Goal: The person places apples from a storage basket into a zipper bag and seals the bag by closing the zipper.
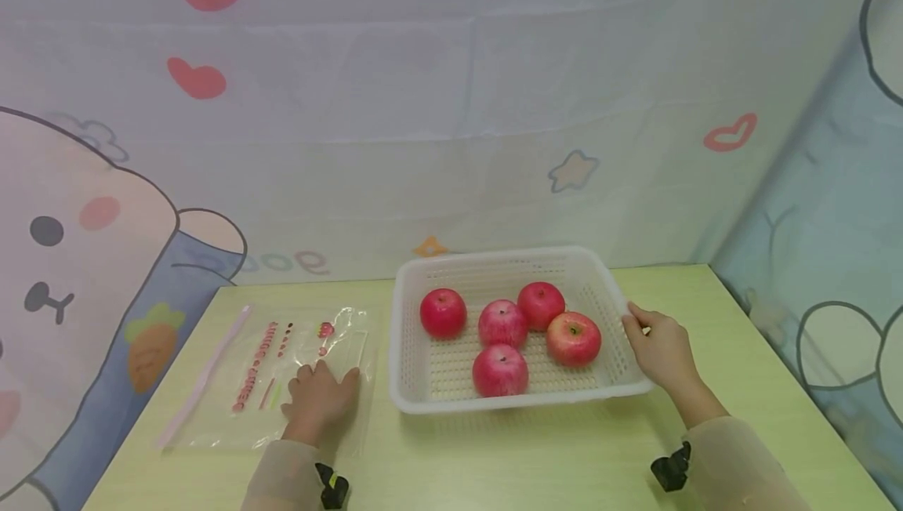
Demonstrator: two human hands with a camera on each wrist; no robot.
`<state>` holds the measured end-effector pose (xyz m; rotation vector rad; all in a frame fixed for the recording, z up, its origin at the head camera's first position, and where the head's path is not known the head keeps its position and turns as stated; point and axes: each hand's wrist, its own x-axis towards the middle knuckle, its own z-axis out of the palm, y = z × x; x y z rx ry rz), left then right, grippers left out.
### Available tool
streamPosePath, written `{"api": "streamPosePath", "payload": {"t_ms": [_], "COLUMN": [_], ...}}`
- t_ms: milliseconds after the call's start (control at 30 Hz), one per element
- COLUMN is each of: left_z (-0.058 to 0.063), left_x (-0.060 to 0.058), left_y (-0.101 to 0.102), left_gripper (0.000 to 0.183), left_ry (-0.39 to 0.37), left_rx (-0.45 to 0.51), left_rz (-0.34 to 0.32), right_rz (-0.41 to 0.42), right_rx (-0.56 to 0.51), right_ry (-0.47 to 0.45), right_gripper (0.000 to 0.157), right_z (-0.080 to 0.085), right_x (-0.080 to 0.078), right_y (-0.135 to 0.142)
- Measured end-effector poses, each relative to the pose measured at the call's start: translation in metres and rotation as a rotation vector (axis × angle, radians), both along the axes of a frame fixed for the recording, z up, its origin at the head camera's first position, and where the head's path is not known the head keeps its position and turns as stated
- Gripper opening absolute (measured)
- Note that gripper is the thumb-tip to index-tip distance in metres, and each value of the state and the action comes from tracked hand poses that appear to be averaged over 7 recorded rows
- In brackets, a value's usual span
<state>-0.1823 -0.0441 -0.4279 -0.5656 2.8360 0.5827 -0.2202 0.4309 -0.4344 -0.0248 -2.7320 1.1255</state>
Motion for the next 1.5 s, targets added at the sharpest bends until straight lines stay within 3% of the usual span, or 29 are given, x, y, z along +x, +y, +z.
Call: {"api": "streamPosePath", "payload": {"t_ms": [400, 900, 1500], "left_z": [0.001, 0.005, 0.01], "left_x": [0.001, -0.002, 0.005], "left_y": [-0.004, -0.008, -0.011], "left_gripper": [0.077, 0.08, 0.076], "left_ry": [-0.016, -0.071, -0.087], "left_rx": [-0.059, -0.069, -0.061], "left_rz": [-0.015, -0.028, -0.091], "right_rz": [0.008, 0.007, 0.008], "right_rx": [0.002, 0.007, 0.007], "right_ry": [0.003, 0.029, 0.025], "right_gripper": [0.044, 0.042, 0.042], "right_z": [0.001, 0.0, -0.001], "right_x": [0.0, 0.0, 0.0], "right_y": [0.001, 0.001, 0.0]}}
